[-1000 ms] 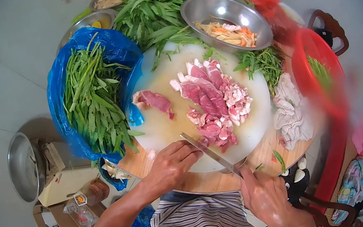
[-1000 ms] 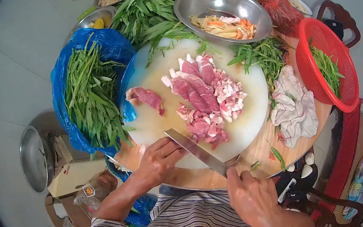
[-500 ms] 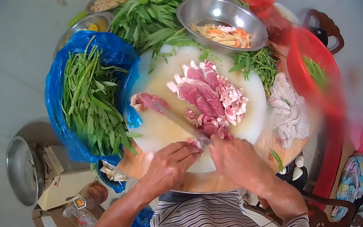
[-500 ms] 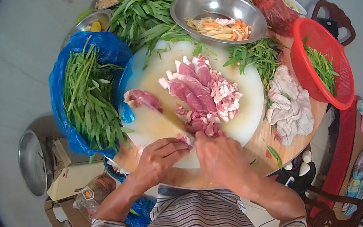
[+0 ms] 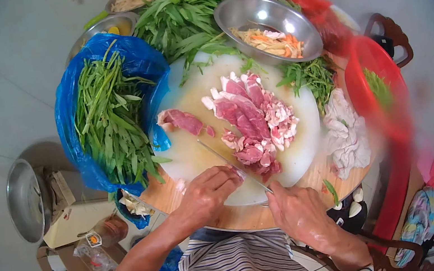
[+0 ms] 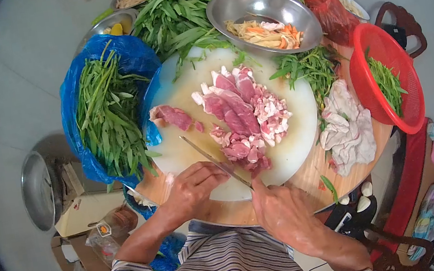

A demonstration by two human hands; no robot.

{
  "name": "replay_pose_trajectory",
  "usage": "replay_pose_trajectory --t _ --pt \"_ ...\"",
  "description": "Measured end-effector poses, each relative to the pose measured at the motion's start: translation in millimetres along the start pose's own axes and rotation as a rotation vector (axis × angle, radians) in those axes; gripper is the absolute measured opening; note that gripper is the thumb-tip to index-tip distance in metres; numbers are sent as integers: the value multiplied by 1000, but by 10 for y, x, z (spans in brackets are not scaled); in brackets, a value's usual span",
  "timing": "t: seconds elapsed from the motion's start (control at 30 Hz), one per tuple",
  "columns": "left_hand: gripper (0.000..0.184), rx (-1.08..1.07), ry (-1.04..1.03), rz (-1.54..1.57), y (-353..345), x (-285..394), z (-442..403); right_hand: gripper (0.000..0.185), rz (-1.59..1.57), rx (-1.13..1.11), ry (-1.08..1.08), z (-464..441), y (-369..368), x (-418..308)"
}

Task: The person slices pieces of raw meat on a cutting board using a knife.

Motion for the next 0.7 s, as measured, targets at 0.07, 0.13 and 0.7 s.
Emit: replay_pose_trajectory --t 0.07,0.13,0.7 --pt "44 -9 14 -2 20 3 -12 18 41 -35 25 43 52 -19" --pt "47 -23 21 -39 30 27 -29 18 35 -52 27 106 61 12" --pt "52 -90 54 24 34 -56 -19 25 99 -81 84 -254 -85 -185"
Point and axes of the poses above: each hand's wrist, its own z-axis away from the middle knuckle, its own y-axis out of the back of the hand, x = y × z, the point moved 5 cm from there along -z, towards the middle knuckle, and after that the axes turned 6 degrees about z, right-handed, at the moved point
